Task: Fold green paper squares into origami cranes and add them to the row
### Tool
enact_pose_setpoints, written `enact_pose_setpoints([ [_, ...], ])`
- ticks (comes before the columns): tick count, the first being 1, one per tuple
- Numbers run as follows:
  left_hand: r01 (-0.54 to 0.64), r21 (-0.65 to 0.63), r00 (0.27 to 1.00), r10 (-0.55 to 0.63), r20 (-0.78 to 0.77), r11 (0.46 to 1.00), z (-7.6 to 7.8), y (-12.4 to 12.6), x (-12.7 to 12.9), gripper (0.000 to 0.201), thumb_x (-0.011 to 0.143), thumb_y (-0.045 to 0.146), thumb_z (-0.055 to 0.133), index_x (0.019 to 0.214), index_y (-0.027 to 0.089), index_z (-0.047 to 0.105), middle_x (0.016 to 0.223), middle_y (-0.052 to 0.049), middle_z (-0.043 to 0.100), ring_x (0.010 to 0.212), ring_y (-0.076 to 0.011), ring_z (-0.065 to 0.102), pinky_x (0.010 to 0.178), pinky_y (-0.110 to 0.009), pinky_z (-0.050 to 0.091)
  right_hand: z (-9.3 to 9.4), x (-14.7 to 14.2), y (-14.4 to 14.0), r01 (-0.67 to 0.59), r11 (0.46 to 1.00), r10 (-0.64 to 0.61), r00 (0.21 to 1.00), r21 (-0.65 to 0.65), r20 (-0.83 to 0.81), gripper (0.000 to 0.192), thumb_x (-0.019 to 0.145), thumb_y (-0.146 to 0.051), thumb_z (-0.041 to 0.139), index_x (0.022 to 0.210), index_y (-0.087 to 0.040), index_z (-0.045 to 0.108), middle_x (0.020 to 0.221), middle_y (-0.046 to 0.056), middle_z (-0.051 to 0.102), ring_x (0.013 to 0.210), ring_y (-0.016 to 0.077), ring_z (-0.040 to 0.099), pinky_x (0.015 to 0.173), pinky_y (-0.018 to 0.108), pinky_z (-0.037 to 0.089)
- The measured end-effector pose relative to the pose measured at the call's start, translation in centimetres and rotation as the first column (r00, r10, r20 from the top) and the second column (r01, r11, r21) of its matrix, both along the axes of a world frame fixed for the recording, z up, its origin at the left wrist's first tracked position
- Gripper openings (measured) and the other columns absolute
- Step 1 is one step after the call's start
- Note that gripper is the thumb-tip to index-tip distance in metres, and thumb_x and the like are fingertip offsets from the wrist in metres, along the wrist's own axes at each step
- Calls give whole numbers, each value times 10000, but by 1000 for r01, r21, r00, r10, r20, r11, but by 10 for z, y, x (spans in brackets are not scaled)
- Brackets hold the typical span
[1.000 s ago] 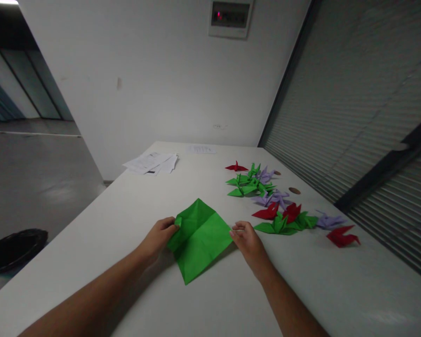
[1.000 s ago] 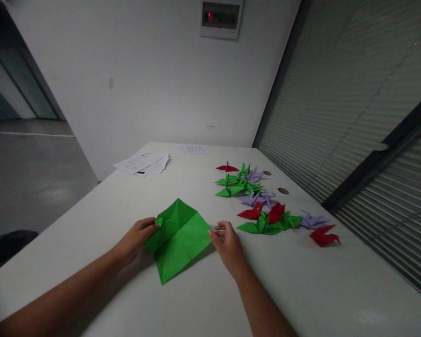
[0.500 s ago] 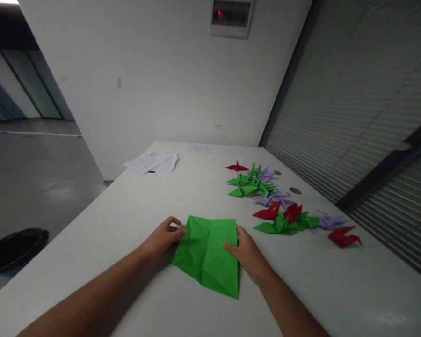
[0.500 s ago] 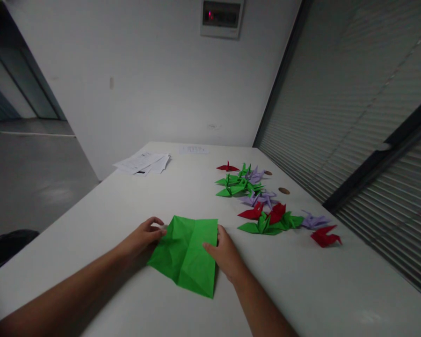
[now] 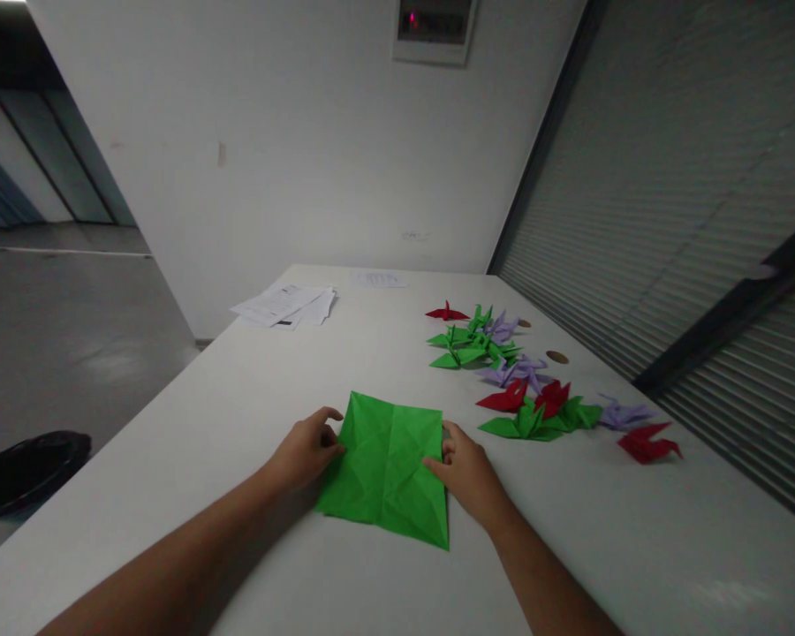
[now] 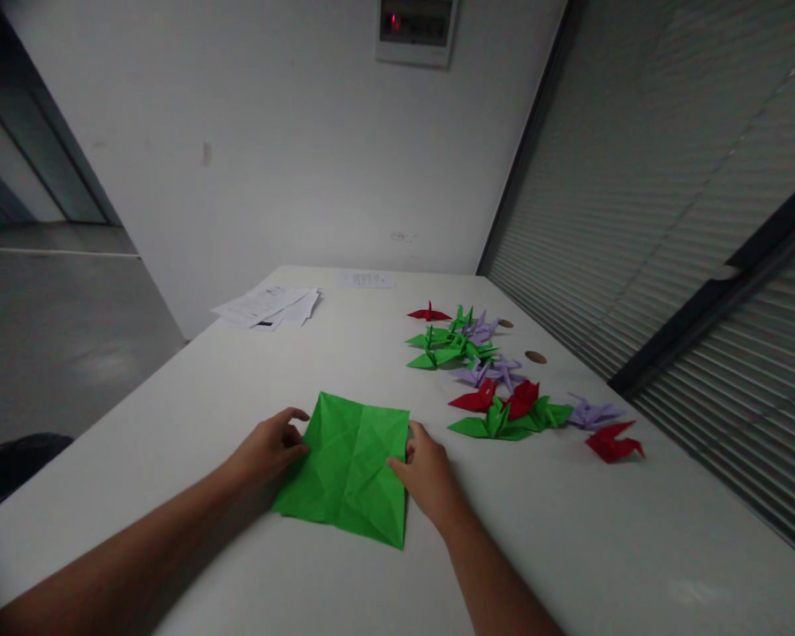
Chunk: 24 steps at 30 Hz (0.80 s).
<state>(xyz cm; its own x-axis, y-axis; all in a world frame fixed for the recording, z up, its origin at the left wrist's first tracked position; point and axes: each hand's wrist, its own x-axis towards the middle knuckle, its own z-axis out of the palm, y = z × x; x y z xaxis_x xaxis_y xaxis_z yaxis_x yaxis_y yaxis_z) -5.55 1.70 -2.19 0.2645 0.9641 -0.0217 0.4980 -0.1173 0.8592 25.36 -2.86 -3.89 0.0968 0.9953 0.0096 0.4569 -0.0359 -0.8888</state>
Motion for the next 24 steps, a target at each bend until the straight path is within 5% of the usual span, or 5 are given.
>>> enact_pose_setpoints([
  [3,11,-46,1000,-11,-4,999,0,5,-1,380,708,270,703,1074,185,650,705,-3,694,653,-205,643,612,-297,455,1,0,1,5,1000,-5,1000,11,-28,580,699,-183,740,1249,-168,557,720,-9,725,648,211,701,592,307,529],
  [10,28,-114,998,-21,65,993,-1,11,-4,279,683,327,704,910,164,711,659,-2,652,621,-190,609,591,-290,429,3,4,3,-19,999,0,922,-46,-387,598,626,-306,821,1160,-167,591,792,45,769,729,249,740,668,359,571],
  [16,51,-95,987,-35,154,994,3,9,-5,228,700,370,694,785,159,711,656,-1,618,639,-174,568,613,-289,405,11,2,-2,-36,998,9,907,-57,-420,440,637,-421,881,960,-169,722,775,44,761,679,214,707,642,334,563],
  [21,16,-105,953,17,304,994,12,2,0,237,735,394,724,724,162,681,643,4,608,617,-150,548,603,-276,418,20,2,-2,-33,994,72,916,104,-395,408,680,-525,858,827,-161,749,785,70,751,742,236,696,696,347,568],
  [24,11,-159,888,63,455,987,18,-3,6,242,764,388,755,815,160,692,636,19,595,569,-124,538,574,-260,442,32,2,-9,18,938,45,984,345,-173,343,834,-503,747,708,-189,689,689,42,673,658,195,624,604,302,527],
])
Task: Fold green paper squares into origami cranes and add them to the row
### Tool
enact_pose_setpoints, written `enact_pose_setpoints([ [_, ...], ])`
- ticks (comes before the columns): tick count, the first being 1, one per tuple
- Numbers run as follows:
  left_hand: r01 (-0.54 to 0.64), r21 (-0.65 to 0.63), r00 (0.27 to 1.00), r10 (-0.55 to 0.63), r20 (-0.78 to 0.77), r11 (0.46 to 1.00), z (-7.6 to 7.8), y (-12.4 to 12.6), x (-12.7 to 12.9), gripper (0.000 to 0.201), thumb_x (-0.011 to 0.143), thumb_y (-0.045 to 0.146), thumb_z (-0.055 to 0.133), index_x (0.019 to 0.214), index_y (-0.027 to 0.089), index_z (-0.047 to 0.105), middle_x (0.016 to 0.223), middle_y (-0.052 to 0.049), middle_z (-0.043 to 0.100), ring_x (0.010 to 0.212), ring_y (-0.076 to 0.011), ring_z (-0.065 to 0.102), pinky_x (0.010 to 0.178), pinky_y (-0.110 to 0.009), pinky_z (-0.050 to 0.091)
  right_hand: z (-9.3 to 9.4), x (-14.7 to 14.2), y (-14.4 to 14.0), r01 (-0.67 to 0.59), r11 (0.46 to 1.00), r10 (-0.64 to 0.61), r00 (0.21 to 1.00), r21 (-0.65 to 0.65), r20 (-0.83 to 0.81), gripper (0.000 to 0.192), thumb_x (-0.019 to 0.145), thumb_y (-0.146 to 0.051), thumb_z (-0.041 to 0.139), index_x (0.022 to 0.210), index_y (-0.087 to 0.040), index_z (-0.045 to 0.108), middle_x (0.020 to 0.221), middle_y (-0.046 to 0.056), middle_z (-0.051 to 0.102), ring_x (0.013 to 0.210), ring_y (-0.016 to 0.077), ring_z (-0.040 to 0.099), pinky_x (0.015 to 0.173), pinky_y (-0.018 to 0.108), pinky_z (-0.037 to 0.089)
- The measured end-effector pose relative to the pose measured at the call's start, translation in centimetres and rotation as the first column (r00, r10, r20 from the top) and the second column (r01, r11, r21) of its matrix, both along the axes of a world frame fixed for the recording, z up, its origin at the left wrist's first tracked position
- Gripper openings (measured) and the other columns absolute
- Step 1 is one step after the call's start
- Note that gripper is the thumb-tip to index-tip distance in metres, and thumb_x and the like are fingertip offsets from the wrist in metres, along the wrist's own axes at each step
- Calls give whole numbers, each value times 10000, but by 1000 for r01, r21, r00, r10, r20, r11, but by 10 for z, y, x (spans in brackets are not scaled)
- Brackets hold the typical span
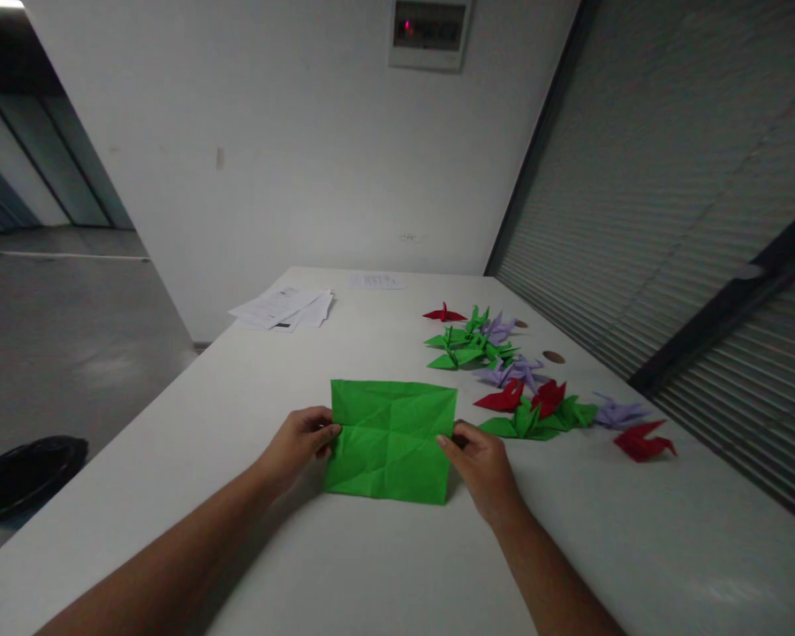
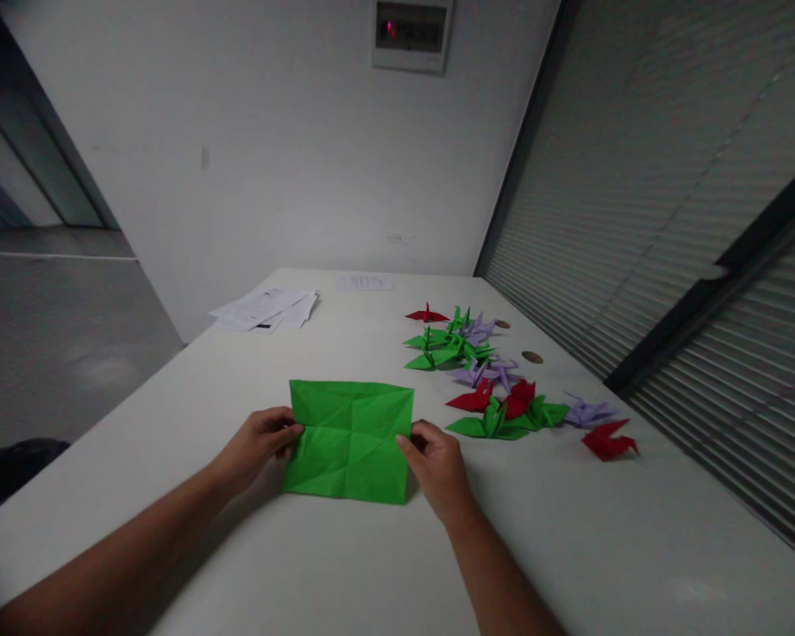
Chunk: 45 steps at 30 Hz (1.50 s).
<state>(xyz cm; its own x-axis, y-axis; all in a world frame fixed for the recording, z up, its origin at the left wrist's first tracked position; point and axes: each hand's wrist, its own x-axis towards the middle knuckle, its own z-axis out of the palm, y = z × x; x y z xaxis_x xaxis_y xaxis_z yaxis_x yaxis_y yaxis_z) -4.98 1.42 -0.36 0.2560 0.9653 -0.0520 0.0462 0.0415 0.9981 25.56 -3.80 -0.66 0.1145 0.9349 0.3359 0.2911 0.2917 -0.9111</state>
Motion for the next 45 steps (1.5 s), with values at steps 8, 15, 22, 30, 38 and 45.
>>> enact_pose_setpoints([
  [8,-23,-17,945,27,325,1000,17,-12,7,406,759,221,751,1153,230,655,1438,-90,592,1127,-236,656,968,-380,537,50,-9,-53,-391,673,-249,679,628,690,350,930,-66,621,1255,-185,675,875,64,714,766,194,644,735,355,540],
  [15,-24,464,988,93,-126,886,14,-3,-17,150,843,281,605,948,200,674,1043,-95,689,1009,-252,637,908,-397,518,13,-59,-76,-529,770,-143,403,358,904,183,926,-31,533,906,-140,679,721,60,644,633,216,564,581,367,425],
  [22,798,432,589,-393,-706,421,16,-20,-8,891,737,531,832,1493,212,485,1554,-209,481,1438,-409,429,1178,-547,350,-14,-69,-75,-494,827,-94,350,269,932,176,844,-18,626,799,-184,594,724,38,620,649,220,541,580,345,357],
  [30,822,387,532,-320,-784,417,8,-25,2,802,789,422,770,1509,226,475,1553,-193,494,1425,-409,466,1176,-559,359,-2,-60,-76,-417,897,-7,314,144,950,157,862,-101,680,989,-185,640,855,41,654,783,240,572,699,379,433],
  [38,835,375,515,-333,-790,403,12,-23,-2,822,745,430,799,1481,210,505,1537,-207,503,1412,-422,474,1173,-558,363,19,2,-76,-428,903,207,325,-52,923,601,742,-23,624,1320,-185,626,1299,126,668,1216,299,578,1045,476,477],
  [45,825,382,532,-342,-775,418,10,-21,-2,897,702,551,831,1473,214,521,1464,-216,558,1409,-449,464,1163,-569,361,10,38,-53,-552,831,172,368,66,914,506,799,8,575,1241,-208,695,1294,132,694,1270,283,591,1056,494,507],
])
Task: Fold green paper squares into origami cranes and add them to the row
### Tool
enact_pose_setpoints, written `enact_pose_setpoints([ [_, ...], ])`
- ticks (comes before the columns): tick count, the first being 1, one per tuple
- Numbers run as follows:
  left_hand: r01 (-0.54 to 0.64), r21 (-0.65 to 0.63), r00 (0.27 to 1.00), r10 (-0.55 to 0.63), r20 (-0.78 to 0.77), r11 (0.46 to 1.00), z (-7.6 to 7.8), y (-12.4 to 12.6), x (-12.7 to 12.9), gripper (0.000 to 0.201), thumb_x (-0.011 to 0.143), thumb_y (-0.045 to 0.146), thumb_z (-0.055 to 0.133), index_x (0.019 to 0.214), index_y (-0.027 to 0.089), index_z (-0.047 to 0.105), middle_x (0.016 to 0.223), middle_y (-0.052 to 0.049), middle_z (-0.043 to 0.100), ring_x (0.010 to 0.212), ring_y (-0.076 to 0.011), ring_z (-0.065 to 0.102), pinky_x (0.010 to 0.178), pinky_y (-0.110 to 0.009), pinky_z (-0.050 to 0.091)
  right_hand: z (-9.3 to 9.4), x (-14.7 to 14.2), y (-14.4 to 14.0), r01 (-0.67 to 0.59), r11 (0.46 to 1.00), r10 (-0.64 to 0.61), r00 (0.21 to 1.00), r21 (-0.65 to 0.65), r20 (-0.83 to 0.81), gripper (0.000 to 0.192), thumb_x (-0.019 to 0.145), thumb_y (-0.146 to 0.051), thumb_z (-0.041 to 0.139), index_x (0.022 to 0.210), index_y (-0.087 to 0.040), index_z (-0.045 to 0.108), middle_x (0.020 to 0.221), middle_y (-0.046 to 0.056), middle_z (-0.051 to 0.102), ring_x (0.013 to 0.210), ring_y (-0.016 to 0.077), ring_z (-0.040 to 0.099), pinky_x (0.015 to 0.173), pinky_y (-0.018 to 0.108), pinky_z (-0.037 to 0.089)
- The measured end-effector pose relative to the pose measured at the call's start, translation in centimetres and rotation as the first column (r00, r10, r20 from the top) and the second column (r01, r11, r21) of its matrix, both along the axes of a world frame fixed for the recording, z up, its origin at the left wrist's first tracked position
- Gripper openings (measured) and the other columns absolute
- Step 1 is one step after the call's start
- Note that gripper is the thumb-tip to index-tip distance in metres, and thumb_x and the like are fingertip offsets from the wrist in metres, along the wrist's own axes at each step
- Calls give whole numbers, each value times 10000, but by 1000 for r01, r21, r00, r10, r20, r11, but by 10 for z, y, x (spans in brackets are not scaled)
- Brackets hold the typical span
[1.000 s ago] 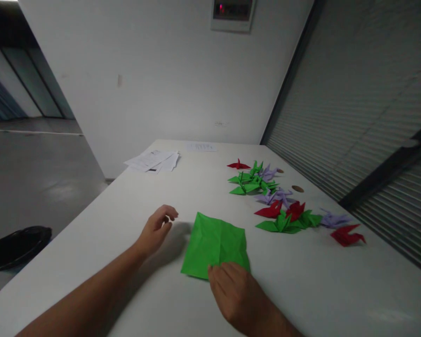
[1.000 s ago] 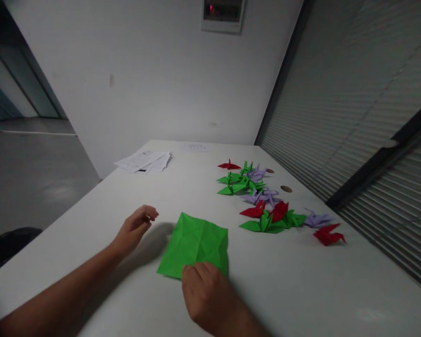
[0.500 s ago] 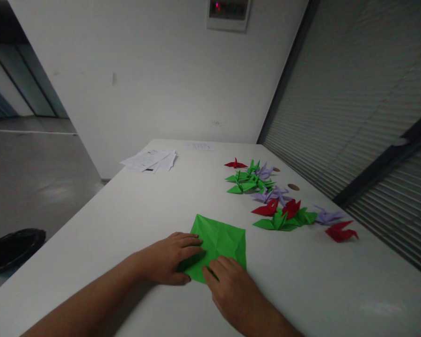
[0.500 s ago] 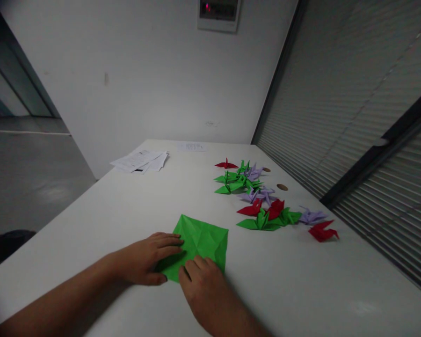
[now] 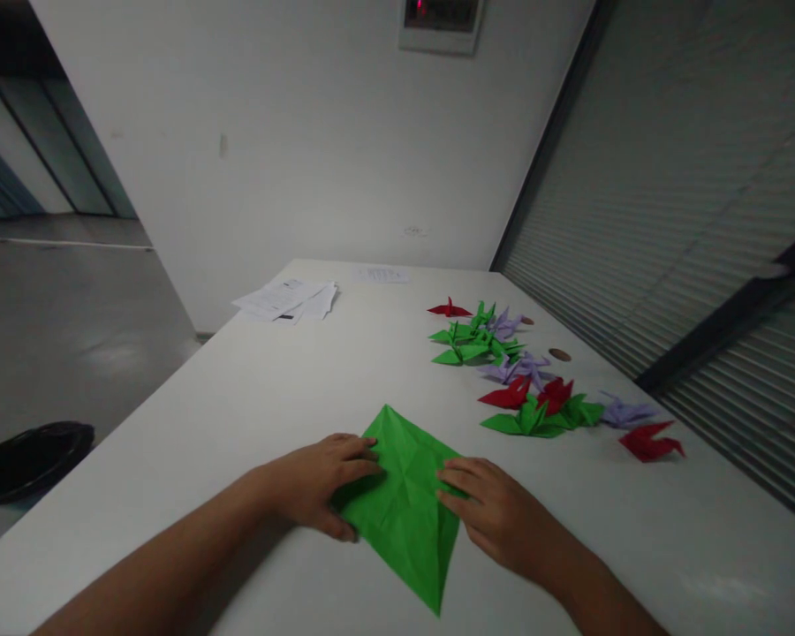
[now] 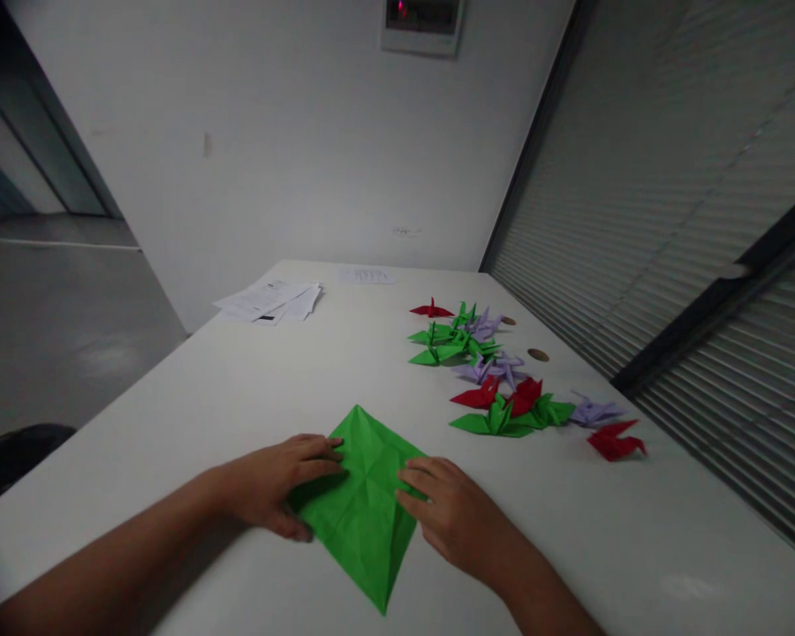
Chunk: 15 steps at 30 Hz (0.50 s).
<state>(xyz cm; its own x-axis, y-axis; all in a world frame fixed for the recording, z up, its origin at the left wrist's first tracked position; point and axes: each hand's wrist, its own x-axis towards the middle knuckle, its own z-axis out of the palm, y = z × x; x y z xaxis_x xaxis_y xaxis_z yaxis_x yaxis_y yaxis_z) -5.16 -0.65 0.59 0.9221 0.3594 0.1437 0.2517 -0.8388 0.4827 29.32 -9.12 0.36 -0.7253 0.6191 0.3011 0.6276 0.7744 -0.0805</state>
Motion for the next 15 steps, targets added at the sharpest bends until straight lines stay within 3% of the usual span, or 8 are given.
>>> enact_pose_setpoints([
  [4,-2,-3,1000,1,-4,1000,-1,1,0,958,661,584,854,1481,218,522,1471,-215,548,1401,-461,465,1166,-574,358,2,-7,9,-41,999,42,999,28,-23,455,835,-27,587,1251,-181,690,1264,151,710,1219,283,633,1041,496,522],
  [10,-15,40,1000,16,-21,999,-3,-2,1,931,675,609,837,1466,212,546,1452,-219,553,1401,-477,453,1157,-583,366,4,-14,16,-46,993,41,998,-105,-50,462,893,-91,585,1346,-170,635,1304,140,710,1225,258,647,1073,449,510],
  [15,-45,114,997,51,-56,992,-4,-7,5,850,728,620,794,1436,197,586,1433,-244,545,1426,-502,411,1163,-623,346,1,-12,14,15,979,-8,999,-203,35,451,909,-174,646,1359,-191,644,1425,134,644,1327,305,586,1130,502,463],
])
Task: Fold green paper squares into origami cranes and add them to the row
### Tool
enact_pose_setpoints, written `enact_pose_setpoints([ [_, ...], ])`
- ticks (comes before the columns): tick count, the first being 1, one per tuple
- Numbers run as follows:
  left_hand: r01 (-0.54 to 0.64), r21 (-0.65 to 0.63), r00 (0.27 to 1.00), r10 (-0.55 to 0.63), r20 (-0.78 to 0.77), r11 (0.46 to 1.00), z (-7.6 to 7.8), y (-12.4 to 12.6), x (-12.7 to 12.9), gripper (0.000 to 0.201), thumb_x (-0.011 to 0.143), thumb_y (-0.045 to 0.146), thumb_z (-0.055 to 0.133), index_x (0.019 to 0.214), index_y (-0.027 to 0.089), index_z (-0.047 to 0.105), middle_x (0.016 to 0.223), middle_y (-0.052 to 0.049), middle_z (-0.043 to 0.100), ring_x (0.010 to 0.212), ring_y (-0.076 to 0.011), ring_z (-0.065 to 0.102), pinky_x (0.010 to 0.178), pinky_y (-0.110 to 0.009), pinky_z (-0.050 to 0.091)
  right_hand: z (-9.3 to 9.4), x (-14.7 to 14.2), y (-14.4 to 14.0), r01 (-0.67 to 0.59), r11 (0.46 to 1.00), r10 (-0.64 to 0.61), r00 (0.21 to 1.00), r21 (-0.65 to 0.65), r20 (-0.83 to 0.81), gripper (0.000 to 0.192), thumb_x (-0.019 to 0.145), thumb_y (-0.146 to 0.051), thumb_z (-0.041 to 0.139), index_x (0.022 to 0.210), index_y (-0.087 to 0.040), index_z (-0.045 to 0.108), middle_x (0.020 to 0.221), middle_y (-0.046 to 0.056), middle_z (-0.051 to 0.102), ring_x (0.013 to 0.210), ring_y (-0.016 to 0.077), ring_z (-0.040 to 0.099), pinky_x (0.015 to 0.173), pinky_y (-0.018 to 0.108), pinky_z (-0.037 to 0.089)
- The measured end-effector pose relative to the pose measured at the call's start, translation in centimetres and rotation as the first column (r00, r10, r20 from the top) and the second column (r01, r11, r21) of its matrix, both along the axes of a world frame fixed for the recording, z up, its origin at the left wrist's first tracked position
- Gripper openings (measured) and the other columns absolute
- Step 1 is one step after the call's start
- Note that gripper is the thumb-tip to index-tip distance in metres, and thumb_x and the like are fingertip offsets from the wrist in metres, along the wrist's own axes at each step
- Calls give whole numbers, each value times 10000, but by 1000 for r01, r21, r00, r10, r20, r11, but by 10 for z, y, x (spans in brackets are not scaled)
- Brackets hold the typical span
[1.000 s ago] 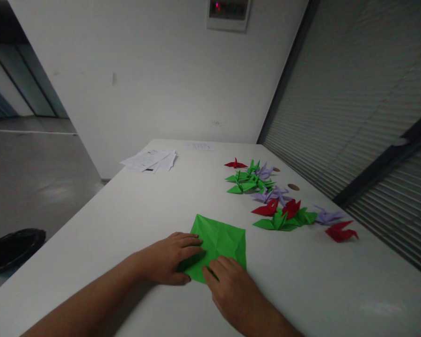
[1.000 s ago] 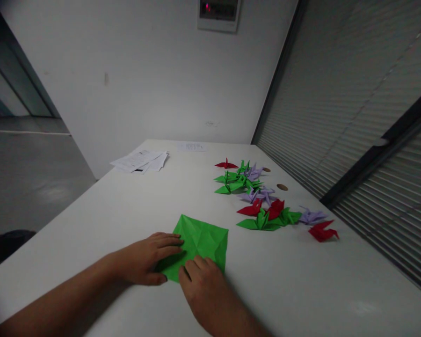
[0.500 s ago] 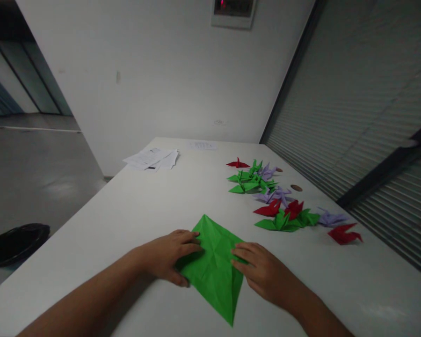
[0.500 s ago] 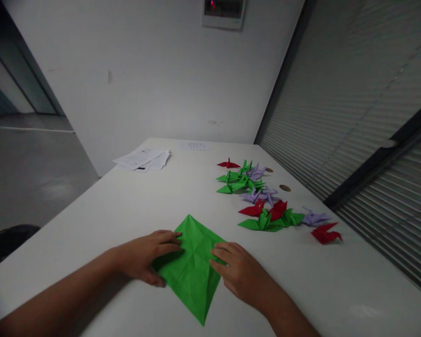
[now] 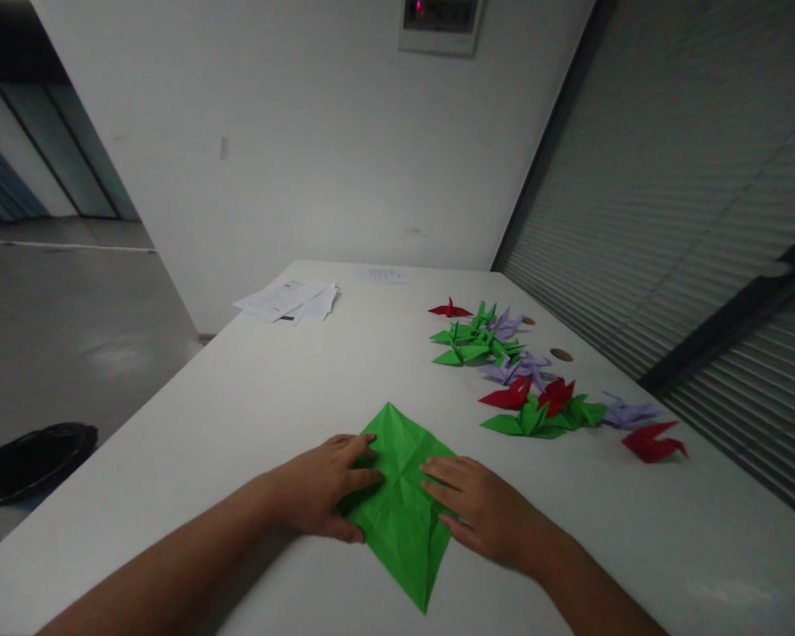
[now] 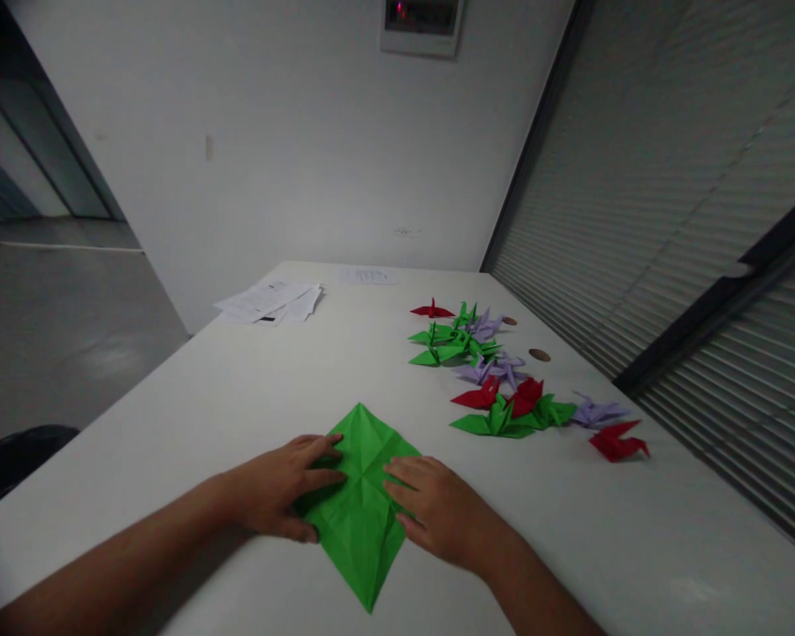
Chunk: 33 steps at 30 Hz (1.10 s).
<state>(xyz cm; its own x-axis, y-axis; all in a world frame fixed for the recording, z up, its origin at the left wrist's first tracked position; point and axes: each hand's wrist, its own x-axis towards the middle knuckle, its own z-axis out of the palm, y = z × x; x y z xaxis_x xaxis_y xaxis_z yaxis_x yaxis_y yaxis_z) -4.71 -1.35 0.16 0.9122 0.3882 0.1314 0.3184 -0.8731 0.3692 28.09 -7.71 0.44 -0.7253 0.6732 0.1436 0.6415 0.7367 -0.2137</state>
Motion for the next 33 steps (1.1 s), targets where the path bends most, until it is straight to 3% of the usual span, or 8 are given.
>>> enact_pose_setpoints([
  [3,9,13,1000,-9,12,1000,1,-1,0,857,733,619,794,1443,187,587,1419,-242,560,1423,-496,417,1197,-643,289,2,3,-12,36,996,-33,998,-76,44,592,863,-308,757,1424,-194,604,1514,158,560,1402,346,515,1165,531,426],
  [7,88,-32,996,-87,23,996,6,1,-1,833,703,611,825,1387,173,644,1443,-242,554,1419,-477,432,1178,-583,365,-3,6,-44,98,987,-95,995,-124,36,990,673,-522,909,1503,-150,520,1574,214,465,1434,404,463,1178,536,418],
  [9,104,-67,994,-103,26,992,8,3,-2,770,725,581,823,1366,186,659,1438,-229,570,1397,-457,470,1175,-578,372,-8,3,-62,75,990,-69,996,-121,52,1072,638,-573,916,1523,-142,491,1580,214,456,1431,398,469,1168,498,440],
  [14,141,-170,988,-128,87,975,8,6,-4,616,810,501,782,1343,221,652,1359,-160,654,1347,-370,555,1222,-570,305,-23,-11,-90,36,999,-40,993,34,109,913,705,-510,902,1452,-114,557,1496,225,555,1338,382,560,1099,442,499],
  [21,139,-208,987,-118,111,968,10,4,-6,486,863,421,745,1304,234,658,1346,-133,674,1335,-316,572,1239,-537,281,-40,-23,-95,84,980,-89,996,182,23,690,788,-634,789,1266,-151,668,1235,152,718,1174,334,639,1021,437,517],
  [27,180,-250,979,-148,140,952,12,5,-9,532,829,520,763,1275,243,672,1303,-133,703,1301,-335,596,1227,-597,265,-62,-37,-102,148,878,-93,986,456,-140,511,950,-620,578,1077,-142,710,996,126,752,1002,284,660,904,393,528],
  [30,182,-268,979,-148,142,946,13,4,-10,552,824,557,757,1274,250,673,1305,-130,705,1287,-339,607,1223,-619,255,-61,-42,-102,149,876,-85,984,458,-157,519,992,-617,495,1049,-145,706,944,117,740,960,273,658,857,381,535],
  [33,183,-279,979,-150,136,943,15,5,-10,566,837,574,740,1294,249,662,1319,-132,698,1310,-336,594,1230,-610,249,-48,-41,-98,109,920,-67,990,376,-121,447,997,-571,521,1011,-162,701,910,107,720,903,262,653,804,368,542],
])
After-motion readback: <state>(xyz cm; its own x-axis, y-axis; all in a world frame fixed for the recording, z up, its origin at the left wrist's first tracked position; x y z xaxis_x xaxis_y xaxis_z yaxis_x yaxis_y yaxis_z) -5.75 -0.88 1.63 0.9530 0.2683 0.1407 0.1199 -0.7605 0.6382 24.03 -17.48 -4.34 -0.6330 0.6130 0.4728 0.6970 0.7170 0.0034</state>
